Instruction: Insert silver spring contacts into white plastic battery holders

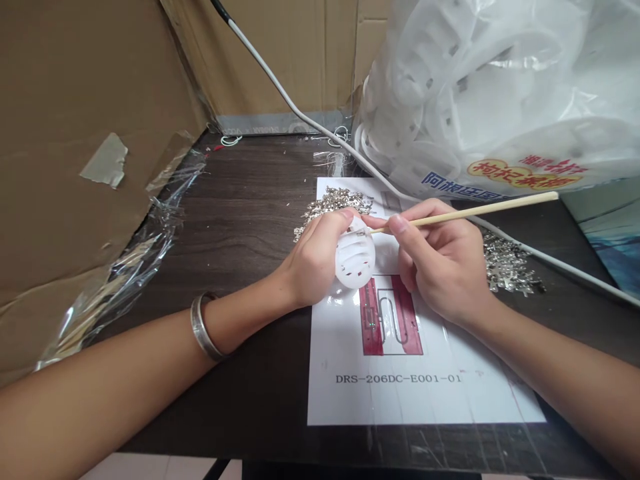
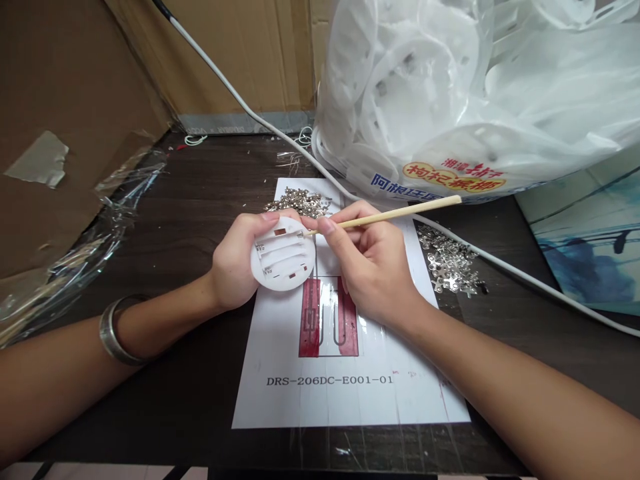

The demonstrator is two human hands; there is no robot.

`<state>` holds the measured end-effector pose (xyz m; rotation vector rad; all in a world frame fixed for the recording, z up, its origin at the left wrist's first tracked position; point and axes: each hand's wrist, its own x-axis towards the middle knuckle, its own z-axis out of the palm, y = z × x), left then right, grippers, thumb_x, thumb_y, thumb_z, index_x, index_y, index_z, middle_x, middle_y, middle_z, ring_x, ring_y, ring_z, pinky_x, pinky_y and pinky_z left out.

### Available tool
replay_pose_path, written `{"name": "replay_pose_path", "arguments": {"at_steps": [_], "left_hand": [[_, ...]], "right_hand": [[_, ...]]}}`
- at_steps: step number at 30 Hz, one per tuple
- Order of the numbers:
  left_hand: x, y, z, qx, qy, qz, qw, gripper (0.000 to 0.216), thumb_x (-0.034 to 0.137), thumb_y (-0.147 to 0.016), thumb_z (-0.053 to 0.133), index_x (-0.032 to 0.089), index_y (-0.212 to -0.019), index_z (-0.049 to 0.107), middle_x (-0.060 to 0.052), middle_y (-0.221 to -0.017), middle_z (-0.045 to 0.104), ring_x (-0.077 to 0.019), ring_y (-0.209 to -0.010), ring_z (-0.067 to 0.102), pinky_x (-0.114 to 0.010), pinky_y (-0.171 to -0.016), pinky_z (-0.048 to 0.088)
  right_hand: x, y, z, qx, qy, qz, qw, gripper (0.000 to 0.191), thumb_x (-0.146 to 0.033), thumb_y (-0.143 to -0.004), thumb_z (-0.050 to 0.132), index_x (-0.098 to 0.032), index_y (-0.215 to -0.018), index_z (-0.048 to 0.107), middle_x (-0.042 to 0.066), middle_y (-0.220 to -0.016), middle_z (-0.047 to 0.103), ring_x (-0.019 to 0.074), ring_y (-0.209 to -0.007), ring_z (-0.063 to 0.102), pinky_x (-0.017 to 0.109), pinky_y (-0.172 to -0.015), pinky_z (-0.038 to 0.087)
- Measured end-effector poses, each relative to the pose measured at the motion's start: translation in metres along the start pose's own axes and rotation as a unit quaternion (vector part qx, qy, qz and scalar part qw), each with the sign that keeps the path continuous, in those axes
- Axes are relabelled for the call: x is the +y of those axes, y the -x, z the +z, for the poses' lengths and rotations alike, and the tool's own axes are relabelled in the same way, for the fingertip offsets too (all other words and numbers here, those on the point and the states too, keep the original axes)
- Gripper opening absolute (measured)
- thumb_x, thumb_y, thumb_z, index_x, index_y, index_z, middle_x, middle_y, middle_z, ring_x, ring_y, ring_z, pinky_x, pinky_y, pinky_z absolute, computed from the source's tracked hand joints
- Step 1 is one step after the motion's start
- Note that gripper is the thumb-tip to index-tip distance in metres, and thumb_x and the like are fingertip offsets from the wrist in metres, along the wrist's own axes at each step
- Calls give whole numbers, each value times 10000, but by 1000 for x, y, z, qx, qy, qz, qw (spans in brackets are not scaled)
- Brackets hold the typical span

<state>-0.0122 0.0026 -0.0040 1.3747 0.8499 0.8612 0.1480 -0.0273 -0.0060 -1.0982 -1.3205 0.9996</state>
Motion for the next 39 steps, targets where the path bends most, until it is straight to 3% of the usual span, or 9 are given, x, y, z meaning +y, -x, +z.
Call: {"name": "replay_pose_path", "arguments": {"at_steps": [12,18,21,25,31,39], "left_hand": [[-2,0,-2,2,4,1,1000,355,425,-894,356,169,-798,583,-23,-658,536,-164,-666,480,-297,-602,368],[1,0,2,16,28,-18,999,333,435,-898,373,212,-653,402,9,-562,369,-136,-542,345,-311,-527,299],[0,1,2,-7,29,4,1000,339,412,-918,372,209,-648,397,6,-573,392,-129,-543,361,-310,-524,310],[-3,2,-1,-35,28,10,999,347,422,-928,377,205,-662,425,-6,-601,450,-132,-563,391,-312,-528,326],[-5,3,-2,-26,-1,4,1000,352,432,-920,393,210,-650,433,-10,-614,438,-140,-571,375,-319,-517,303],[-2,4,-2,-23,-78,22,996,349,392,-938,367,199,-653,426,-9,-631,452,-130,-584,378,-307,-533,299]], "right_hand": [[-2,2,-1,-16,62,-10,998,291,-362,-914,692,-209,-689,589,-43,-549,519,62,-359,394,239,-298,222],[1,4,-1,51,47,-23,997,162,-401,-960,618,-263,-920,695,36,-853,713,118,-511,586,270,-419,462],[0,2,-2,2,72,-4,997,144,-338,-937,643,-257,-1015,733,55,-897,739,146,-574,634,292,-465,509],[1,0,-6,-65,66,14,996,165,-231,-855,718,-218,-1015,753,14,-700,708,164,-576,648,297,-491,531],[2,-1,-7,-81,39,12,996,146,-212,-807,766,-219,-952,782,40,-819,769,199,-738,729,318,-639,599],[4,-1,-7,-87,26,35,995,193,-184,-775,780,-193,-967,779,65,-829,780,215,-746,743,291,-596,584]]}}
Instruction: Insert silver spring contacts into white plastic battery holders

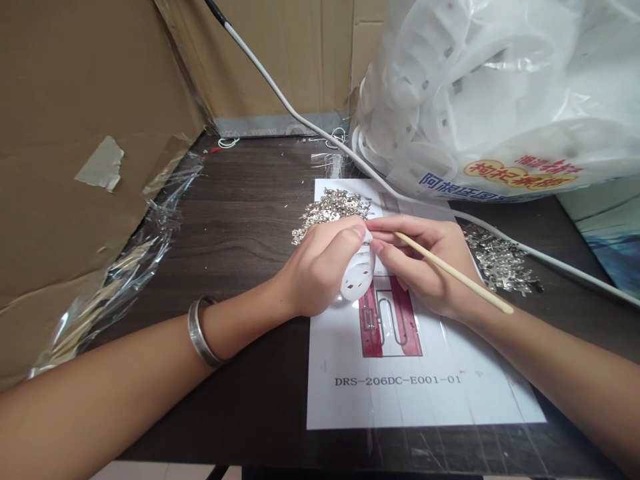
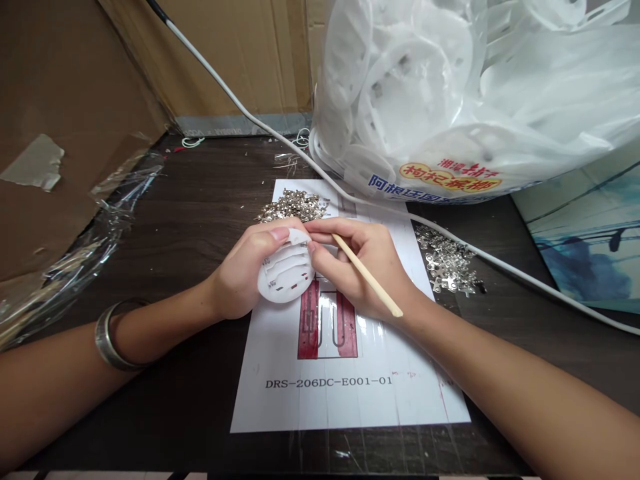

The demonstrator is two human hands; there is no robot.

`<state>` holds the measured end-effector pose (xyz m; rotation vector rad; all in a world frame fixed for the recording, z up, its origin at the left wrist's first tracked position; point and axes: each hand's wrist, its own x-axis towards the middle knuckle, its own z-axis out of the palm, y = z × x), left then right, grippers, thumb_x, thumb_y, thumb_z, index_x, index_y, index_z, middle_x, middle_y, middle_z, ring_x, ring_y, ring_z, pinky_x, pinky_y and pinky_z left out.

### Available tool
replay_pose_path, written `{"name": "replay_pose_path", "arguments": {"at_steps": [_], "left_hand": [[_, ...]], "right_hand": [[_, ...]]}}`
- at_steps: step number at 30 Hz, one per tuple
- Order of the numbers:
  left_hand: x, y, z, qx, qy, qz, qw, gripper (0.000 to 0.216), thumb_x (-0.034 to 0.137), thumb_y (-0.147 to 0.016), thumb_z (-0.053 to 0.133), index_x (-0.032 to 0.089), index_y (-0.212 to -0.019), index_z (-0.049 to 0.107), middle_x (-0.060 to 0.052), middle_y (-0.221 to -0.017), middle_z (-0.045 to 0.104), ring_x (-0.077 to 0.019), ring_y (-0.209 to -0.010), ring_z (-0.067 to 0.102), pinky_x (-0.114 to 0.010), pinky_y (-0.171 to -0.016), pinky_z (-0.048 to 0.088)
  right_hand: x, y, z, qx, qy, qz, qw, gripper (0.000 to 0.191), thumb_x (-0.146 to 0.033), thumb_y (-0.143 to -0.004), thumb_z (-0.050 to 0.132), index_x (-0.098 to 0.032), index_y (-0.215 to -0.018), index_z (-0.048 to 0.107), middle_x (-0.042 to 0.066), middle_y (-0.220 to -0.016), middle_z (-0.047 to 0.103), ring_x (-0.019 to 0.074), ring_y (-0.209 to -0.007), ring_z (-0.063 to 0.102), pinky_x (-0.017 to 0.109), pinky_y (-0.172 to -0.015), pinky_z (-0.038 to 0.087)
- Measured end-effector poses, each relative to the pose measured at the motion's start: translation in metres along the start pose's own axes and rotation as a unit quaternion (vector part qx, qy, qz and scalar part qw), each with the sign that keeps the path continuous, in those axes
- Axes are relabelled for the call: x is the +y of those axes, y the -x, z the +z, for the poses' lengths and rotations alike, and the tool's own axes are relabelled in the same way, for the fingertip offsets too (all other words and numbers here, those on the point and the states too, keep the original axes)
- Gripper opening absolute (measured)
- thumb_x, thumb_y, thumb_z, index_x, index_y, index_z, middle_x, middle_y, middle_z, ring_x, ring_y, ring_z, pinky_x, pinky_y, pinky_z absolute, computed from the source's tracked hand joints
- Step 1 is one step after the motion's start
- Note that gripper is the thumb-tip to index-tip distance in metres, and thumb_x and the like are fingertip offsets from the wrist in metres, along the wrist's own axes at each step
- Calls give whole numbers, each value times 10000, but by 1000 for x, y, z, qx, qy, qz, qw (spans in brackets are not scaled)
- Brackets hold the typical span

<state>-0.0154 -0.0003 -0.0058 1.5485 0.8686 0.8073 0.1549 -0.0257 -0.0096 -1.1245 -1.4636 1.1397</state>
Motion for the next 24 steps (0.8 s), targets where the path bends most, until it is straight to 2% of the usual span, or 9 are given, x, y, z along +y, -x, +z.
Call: {"name": "replay_pose_path", "arguments": {"at_steps": [6,10,12,15,20,22,24], "left_hand": [[1,-1,-1,-3,-22,12,1000,349,387,-939,350,200,-654,425,-15,-622,462,-136,-581,387,-312,-532,308],[-1,-2,-1,-4,-26,17,1000,338,371,-937,349,201,-657,432,-14,-619,456,-135,-570,371,-314,-523,296],[-2,-2,-1,-6,-20,16,1000,338,373,-938,351,201,-659,436,-14,-625,457,-136,-576,374,-313,-526,298],[-6,-2,-1,-6,0,10,1000,353,407,-944,363,199,-671,445,-19,-652,473,-140,-601,397,-311,-539,315],[-6,-2,-1,-2,10,5,1000,366,418,-950,367,195,-671,447,-16,-646,449,-138,-601,387,-309,-537,316],[-4,-2,-1,0,-2,5,1000,370,414,-948,362,198,-656,432,-16,-632,442,-138,-593,380,-312,-531,310],[-2,-2,-1,0,-11,6,1000,363,405,-945,358,202,-650,418,-13,-623,434,-136,-581,372,-314,-526,303]], "right_hand": [[-1,-1,-2,-8,4,-15,1000,164,-192,-812,745,-192,-970,786,68,-861,784,218,-797,749,305,-658,604],[0,-2,-1,4,17,2,1000,158,-225,-821,742,-192,-969,788,73,-828,773,214,-719,726,310,-582,574],[0,-3,-1,4,18,5,1000,143,-226,-824,742,-193,-956,787,66,-799,759,212,-718,718,316,-591,572],[-1,-3,-2,-14,3,-1,1000,147,-244,-836,743,-198,-971,780,28,-680,699,203,-707,703,320,-614,566],[-3,-2,-5,-20,28,-7,999,142,-241,-887,666,-184,-962,774,-44,-454,487,173,-566,614,302,-538,492],[-3,-2,-4,-18,19,-1,1000,132,-222,-872,671,-179,-949,769,-52,-443,468,164,-539,591,296,-520,477],[-3,-3,-2,-16,4,7,1000,121,-221,-853,689,-176,-937,763,-42,-480,512,155,-532,585,292,-511,476]]}}
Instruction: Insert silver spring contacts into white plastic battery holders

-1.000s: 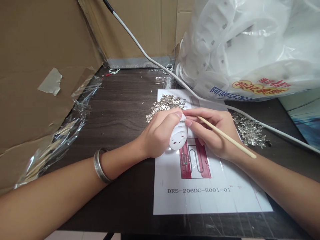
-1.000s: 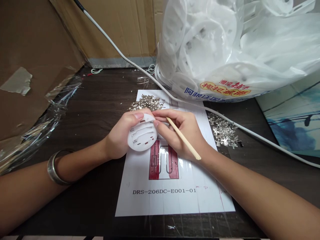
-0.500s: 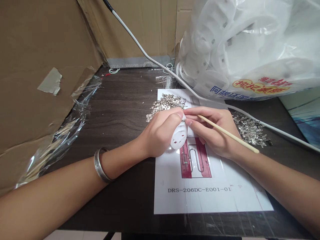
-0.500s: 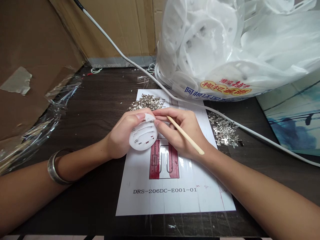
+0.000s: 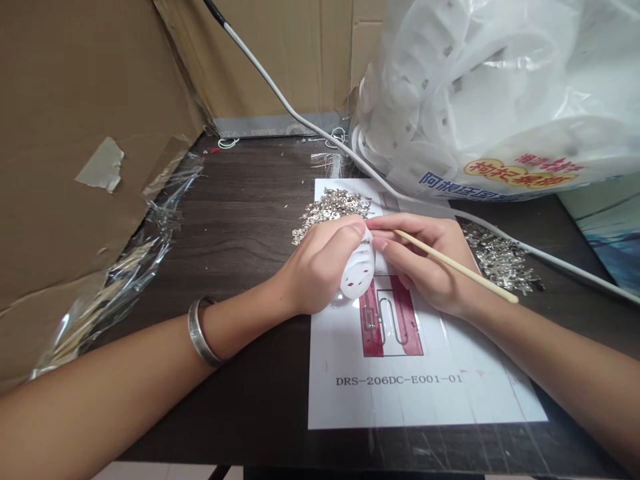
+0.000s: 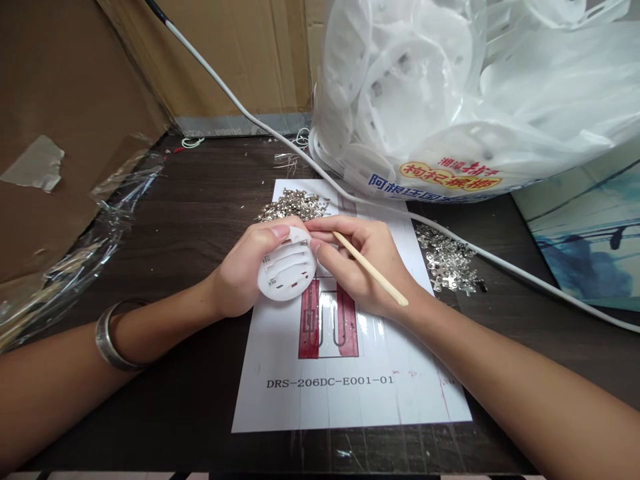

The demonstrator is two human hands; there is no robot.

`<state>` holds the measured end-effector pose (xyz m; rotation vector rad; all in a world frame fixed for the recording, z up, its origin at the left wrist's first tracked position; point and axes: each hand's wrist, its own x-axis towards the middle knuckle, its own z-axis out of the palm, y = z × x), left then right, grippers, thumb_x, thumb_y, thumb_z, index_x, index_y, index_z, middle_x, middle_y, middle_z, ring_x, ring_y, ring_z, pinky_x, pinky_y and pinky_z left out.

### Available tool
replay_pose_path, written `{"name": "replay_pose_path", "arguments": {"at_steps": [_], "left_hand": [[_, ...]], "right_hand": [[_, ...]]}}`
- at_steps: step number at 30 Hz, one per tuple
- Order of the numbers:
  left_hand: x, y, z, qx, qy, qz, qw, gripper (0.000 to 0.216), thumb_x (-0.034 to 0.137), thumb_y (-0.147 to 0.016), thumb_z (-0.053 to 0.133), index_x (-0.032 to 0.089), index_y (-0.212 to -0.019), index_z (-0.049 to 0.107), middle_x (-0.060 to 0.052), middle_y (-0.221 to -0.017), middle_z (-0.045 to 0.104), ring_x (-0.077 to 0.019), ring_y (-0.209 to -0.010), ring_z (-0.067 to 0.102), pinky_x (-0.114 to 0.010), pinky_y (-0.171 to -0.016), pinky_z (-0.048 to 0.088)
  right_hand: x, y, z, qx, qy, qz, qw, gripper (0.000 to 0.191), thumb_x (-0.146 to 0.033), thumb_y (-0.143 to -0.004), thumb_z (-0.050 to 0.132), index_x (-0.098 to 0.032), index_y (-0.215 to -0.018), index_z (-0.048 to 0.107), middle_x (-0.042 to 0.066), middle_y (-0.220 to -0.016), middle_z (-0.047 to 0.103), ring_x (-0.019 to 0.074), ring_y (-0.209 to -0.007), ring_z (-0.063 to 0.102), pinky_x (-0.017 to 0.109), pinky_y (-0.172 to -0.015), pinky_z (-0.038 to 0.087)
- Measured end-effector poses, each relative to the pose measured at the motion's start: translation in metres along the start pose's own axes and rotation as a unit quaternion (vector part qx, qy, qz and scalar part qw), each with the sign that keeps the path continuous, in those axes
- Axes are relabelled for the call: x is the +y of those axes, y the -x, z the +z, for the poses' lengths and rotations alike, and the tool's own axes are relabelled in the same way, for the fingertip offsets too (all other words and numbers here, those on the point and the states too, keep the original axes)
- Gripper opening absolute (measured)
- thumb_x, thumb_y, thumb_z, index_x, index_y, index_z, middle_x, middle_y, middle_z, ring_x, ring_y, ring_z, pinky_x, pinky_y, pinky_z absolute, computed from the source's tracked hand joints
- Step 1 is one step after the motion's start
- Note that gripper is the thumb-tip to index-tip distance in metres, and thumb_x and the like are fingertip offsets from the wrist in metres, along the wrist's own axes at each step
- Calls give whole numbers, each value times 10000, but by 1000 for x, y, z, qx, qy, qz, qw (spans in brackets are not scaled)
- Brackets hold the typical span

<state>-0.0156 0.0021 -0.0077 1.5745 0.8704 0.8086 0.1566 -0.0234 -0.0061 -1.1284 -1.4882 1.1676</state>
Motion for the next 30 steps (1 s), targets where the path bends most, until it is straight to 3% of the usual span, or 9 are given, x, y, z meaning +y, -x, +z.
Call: {"name": "replay_pose_path", "arguments": {"at_steps": [4,7,11,14,21,25,30], "left_hand": [[-1,0,0,-3,-7,0,1000,350,395,-941,359,200,-656,421,-5,-626,426,-128,-567,362,-311,-518,296],[-3,0,0,-11,28,0,1000,347,408,-946,367,194,-693,469,-10,-645,477,-131,-587,407,-305,-541,336],[-2,-1,1,2,89,-29,996,376,457,-937,372,188,-702,490,-17,-612,499,-136,-575,444,-299,-543,369],[3,-2,3,20,131,-71,989,399,486,-913,372,187,-669,474,-17,-548,466,-131,-509,433,-290,-493,356],[11,-3,6,38,181,-94,978,375,430,-908,344,181,-662,476,-13,-503,452,-118,-446,440,-256,-447,358],[9,-2,5,25,166,-83,982,384,426,-919,340,183,-653,472,-14,-501,467,-119,-455,444,-255,-454,358],[4,-3,2,19,144,-60,988,400,474,-918,361,188,-656,459,-11,-542,462,-117,-497,415,-272,-482,351]], "right_hand": [[1,0,1,8,-14,5,1000,106,-207,-805,746,-173,-905,756,4,-617,638,152,-566,608,291,-518,489],[2,0,1,21,-12,-9,1000,142,-250,-868,708,-192,-989,754,3,-648,664,111,-469,534,290,-494,469],[1,1,3,111,-64,-15,992,267,-428,-981,560,-246,-1054,742,37,-858,747,80,-375,450,283,-368,349],[1,2,7,164,-74,-40,983,346,-466,-991,541,-239,-872,774,14,-666,683,87,-362,443,278,-348,283],[0,4,7,111,-36,-74,990,221,-365,-886,722,-213,-728,697,-51,-493,566,82,-355,460,245,-348,342],[-2,2,5,97,-47,-50,993,134,-288,-841,751,-202,-776,671,-27,-616,658,77,-392,479,236,-352,361],[-1,2,4,72,-55,-34,995,190,-315,-815,787,-204,-751,647,-27,-624,647,78,-420,488,241,-373,363]]}}
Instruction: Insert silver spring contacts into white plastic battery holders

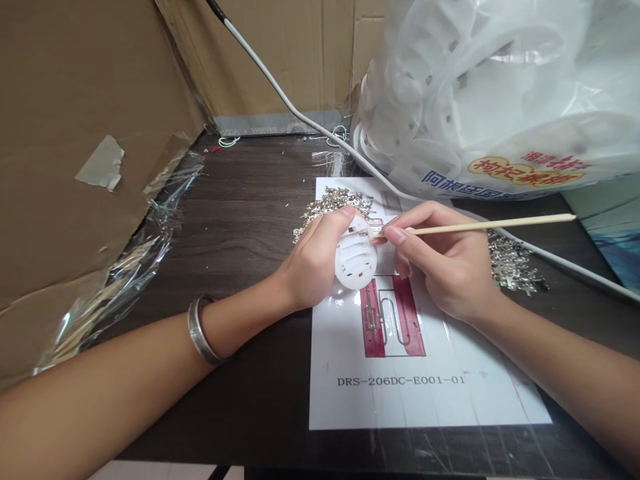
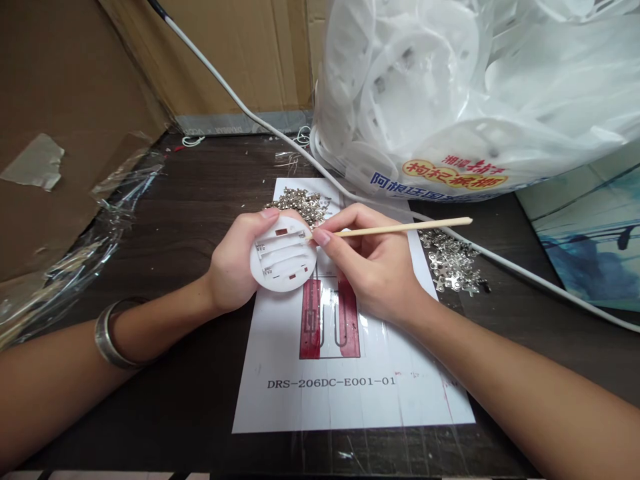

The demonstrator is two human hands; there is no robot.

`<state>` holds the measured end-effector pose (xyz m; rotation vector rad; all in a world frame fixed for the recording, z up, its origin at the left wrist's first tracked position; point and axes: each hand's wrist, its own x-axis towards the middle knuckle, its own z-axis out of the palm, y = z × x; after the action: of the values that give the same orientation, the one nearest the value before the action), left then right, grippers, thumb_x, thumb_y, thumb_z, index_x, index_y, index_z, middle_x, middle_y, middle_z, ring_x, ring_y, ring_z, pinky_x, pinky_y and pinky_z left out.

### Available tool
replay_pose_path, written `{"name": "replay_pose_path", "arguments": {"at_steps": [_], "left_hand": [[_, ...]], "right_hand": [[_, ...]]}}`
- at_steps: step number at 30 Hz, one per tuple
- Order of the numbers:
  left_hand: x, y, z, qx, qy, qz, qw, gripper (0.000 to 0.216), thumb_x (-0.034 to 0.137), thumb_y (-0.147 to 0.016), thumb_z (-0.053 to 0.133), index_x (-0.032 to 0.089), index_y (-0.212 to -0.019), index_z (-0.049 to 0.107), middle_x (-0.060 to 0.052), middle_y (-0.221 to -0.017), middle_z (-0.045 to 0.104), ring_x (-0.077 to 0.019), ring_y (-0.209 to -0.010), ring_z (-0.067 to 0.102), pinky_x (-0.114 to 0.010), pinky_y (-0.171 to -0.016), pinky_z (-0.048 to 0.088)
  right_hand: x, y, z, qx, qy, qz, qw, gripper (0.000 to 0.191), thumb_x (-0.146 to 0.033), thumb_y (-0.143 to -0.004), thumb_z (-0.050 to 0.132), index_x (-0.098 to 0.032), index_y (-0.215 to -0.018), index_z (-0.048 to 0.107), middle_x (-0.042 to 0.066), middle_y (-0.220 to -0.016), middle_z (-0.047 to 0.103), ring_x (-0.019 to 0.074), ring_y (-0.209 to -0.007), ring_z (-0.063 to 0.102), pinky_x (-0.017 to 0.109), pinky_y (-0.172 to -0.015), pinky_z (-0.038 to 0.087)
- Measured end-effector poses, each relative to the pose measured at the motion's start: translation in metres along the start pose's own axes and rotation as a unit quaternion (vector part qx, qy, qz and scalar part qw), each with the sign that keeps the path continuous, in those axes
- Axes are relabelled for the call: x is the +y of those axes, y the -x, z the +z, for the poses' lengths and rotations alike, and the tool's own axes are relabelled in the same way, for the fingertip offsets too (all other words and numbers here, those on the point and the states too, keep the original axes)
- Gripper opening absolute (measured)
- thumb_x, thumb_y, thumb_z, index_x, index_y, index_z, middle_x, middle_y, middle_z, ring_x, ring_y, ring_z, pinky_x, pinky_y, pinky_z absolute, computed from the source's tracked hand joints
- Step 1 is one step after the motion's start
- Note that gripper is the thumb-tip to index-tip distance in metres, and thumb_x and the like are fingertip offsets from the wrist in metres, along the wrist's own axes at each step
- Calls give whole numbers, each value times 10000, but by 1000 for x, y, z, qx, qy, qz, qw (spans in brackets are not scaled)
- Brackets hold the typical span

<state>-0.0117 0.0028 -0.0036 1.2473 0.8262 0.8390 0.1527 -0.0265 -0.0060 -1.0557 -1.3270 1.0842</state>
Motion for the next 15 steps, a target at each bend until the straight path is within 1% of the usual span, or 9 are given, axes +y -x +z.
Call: {"name": "replay_pose_path", "arguments": {"at_steps": [3,8,11,15], "left_hand": [[-1,0,-1,7,-25,8,1000,396,470,-922,349,194,-655,446,-16,-564,463,-126,-529,413,-282,-503,354],[-2,0,-1,8,-42,10,999,404,472,-928,337,194,-665,465,-12,-562,443,-130,-541,401,-287,-512,350],[-3,1,-1,-2,-27,4,1000,415,496,-927,345,195,-672,472,-8,-550,444,-130,-526,402,-294,-510,350],[-5,0,-3,-5,-31,14,999,408,492,-931,356,197,-670,459,-6,-555,436,-130,-534,395,-297,-517,344]], "right_hand": [[1,0,0,1,-3,5,1000,201,-327,-820,783,-207,-752,637,-27,-636,648,80,-426,497,243,-376,379],[3,0,-1,5,-3,7,1000,155,-262,-850,749,-201,-761,638,-30,-646,644,75,-435,506,235,-385,387],[3,0,-2,-2,-7,3,1000,136,-243,-838,765,-204,-792,643,-44,-631,616,76,-431,496,240,-382,368],[2,0,-2,-10,-10,-14,1000,112,-235,-837,761,-203,-830,653,-42,-639,603,80,-435,481,252,-384,329]]}}
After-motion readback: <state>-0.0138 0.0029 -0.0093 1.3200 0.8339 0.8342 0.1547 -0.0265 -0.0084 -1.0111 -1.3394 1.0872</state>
